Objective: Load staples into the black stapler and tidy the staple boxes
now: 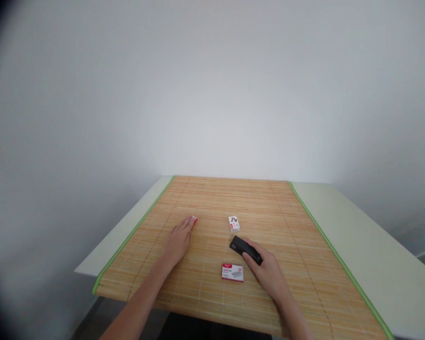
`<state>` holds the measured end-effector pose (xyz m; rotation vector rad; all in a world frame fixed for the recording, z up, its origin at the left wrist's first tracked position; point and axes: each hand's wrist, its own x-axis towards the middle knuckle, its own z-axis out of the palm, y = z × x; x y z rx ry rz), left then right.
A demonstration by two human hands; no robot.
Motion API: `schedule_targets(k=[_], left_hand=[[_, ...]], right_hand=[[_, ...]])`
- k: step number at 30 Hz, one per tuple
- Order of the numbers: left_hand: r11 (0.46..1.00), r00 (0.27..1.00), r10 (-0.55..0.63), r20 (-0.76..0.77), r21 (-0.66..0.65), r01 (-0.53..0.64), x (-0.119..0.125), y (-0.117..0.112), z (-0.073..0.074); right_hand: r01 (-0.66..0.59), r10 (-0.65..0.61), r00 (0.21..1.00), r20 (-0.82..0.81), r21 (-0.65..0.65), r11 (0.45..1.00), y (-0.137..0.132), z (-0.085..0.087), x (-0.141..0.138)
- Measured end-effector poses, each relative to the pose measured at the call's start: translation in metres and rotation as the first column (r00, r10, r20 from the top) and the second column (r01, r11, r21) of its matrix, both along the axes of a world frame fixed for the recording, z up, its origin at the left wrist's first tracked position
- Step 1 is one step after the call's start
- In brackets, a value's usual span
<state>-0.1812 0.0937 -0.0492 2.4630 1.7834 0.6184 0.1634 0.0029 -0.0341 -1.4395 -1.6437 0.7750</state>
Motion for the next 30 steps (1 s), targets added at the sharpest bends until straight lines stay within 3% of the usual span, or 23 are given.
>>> schedule_targets(k=[3, 6, 8, 11, 13, 14, 16, 17, 19, 22, 26, 28, 30], left_hand=[[0.984, 0.984, 0.175, -0.02, 0.026, -0.175, -0.038, 0.006, -0.004], [0.974, 0.974, 0.225, -0.03, 0.02, -0.225, -0.057, 0.008, 0.001], [0.97, 0.97, 0.241, -0.014, 0.034, -0.241, -0.053, 0.004, 0.012], [0.97, 0.972, 0.217, 0.084, 0.089, -0.225, -0.018, -0.021, 0.033], [0.996, 0.983, 0.057, 0.172, 0.06, -0.068, 0.021, -0.05, 0.044], [0.997, 0.975, -0.079, 0.21, 0.018, 0.077, 0.042, -0.067, 0.047], [0.935, 0.905, -0.325, 0.272, -0.052, 0.352, 0.083, -0.096, 0.049], [0.897, 0.868, -0.396, 0.299, -0.074, 0.435, 0.099, -0.107, 0.049], [0.874, 0.845, -0.42, 0.332, -0.104, 0.475, 0.117, -0.118, 0.046], [0.922, 0.899, -0.325, 0.292, -0.114, 0.371, 0.106, -0.111, 0.04], [1.0, 0.989, 0.014, 0.146, -0.024, -0.011, 0.05, -0.091, 0.03], [0.977, 0.975, 0.199, 0.094, 0.053, -0.204, 0.023, -0.088, 0.022], [0.939, 0.946, 0.316, 0.074, 0.116, -0.323, 0.005, -0.088, 0.015]], right_hand=[[0.003, -0.003, 1.0, -0.01, 0.011, 1.0, 0.0, -0.001, -0.001], [0.007, -0.007, 1.0, -0.022, 0.016, 1.0, 0.001, -0.002, -0.001], [0.013, -0.013, 1.0, -0.023, 0.018, 1.0, 0.001, -0.002, -0.002], [0.021, -0.02, 1.0, -0.022, 0.021, 1.0, 0.001, -0.001, -0.002], [0.023, -0.023, 0.999, -0.026, 0.022, 1.0, 0.001, 0.0, -0.003], [0.02, -0.019, 0.999, -0.03, 0.021, 1.0, 0.001, 0.0, -0.003], [0.012, -0.011, 0.999, -0.045, 0.022, 1.0, 0.0, 0.0, -0.003], [0.007, -0.006, 0.999, -0.054, 0.024, 1.0, 0.0, 0.001, -0.003], [0.004, -0.002, 0.998, -0.068, 0.029, 1.0, 0.0, 0.001, -0.003], [0.005, -0.003, 0.998, -0.068, 0.025, 1.0, -0.001, 0.003, -0.004], [0.028, -0.028, 0.998, -0.048, 0.01, 1.0, -0.001, 0.003, -0.004], [0.033, -0.032, 0.999, -0.043, 0.015, 0.999, 0.0, 0.002, -0.003], [0.032, -0.031, 0.998, -0.047, 0.021, 0.999, 0.001, 0.0, -0.003]])
